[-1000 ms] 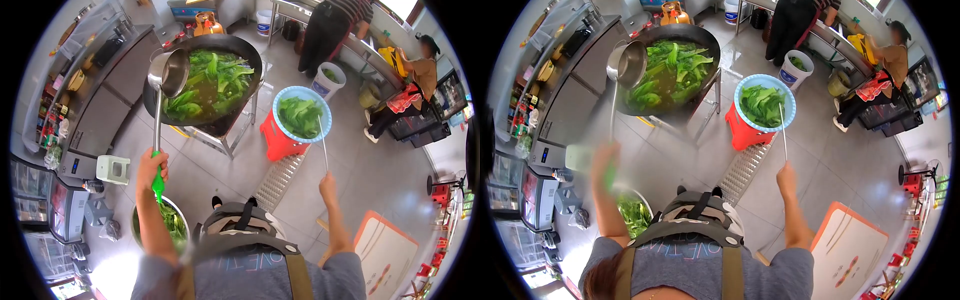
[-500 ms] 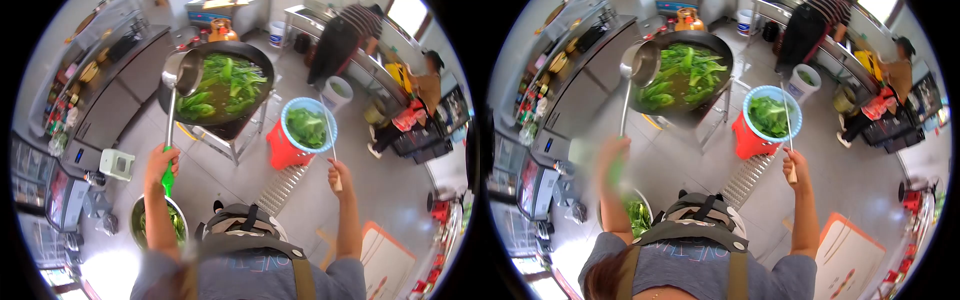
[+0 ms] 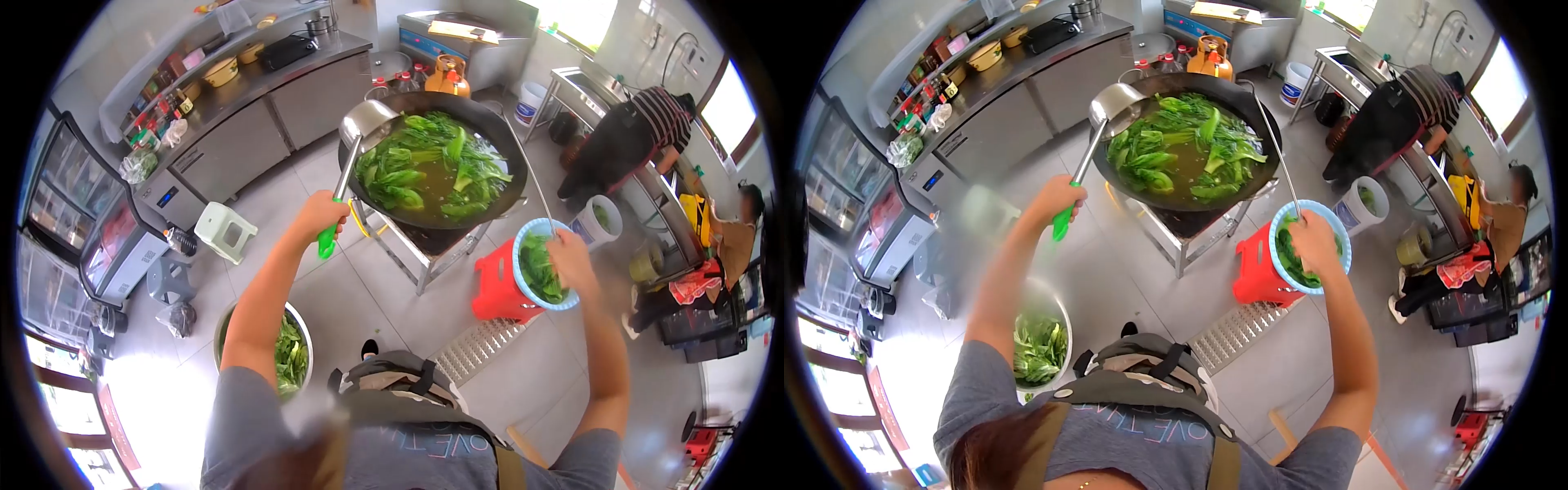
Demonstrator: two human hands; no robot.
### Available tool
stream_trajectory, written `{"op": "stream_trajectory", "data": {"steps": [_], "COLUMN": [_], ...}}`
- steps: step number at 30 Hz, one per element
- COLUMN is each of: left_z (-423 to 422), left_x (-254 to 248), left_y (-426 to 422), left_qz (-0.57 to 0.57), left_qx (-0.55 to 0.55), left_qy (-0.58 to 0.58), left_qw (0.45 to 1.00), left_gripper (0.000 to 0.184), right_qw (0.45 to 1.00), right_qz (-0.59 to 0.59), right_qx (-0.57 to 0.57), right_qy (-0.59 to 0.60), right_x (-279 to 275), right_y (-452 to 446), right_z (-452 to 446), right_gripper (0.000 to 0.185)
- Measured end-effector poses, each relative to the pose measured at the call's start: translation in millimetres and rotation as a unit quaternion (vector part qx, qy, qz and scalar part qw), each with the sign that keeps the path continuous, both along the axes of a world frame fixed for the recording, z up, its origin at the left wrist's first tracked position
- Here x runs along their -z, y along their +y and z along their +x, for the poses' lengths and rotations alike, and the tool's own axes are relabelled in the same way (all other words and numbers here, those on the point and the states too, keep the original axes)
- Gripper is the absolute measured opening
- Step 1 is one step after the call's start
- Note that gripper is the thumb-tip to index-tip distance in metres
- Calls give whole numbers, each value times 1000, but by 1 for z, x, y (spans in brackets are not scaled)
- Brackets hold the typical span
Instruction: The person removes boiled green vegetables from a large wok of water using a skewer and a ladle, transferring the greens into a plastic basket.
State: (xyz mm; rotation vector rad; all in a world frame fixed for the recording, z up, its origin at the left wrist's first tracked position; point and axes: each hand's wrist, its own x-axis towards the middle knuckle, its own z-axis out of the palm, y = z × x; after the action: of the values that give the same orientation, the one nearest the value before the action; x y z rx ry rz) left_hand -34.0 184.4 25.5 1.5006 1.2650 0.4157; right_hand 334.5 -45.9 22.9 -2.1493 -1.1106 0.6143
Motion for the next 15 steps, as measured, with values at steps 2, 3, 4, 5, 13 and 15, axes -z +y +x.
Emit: {"op": "stream_trajectory", "data": {"steps": [2, 3, 4, 5, 13, 15], "left_z": [3, 4, 4, 4, 7, 6], "left_x": [2, 2, 2, 2, 22, 28], "left_y": [14, 21, 28, 35, 66, 70], "left_qz": [18, 26, 29, 32, -100, -111], "left_qx": [-5, -8, 3, 15, 100, 158], "left_qy": [41, 63, 86, 109, 33, -20], "left_qw": [999, 998, 996, 993, 989, 981], "left_gripper": [14, 15, 15, 16, 11, 8], "right_qw": [986, 970, 964, 957, 713, 857], "right_qz": [-29, -43, -55, -66, -306, -235], "right_qx": [-19, -30, -31, -33, -438, -366], "right_qy": [-161, -239, -260, -281, -455, -275], "right_x": [10, 15, 20, 26, 49, 73], "right_y": [36, 52, 65, 76, 109, 103], "right_z": [6, 7, 9, 13, -7, -23], "right_gripper": [21, 19, 20, 21, 8, 9]}}
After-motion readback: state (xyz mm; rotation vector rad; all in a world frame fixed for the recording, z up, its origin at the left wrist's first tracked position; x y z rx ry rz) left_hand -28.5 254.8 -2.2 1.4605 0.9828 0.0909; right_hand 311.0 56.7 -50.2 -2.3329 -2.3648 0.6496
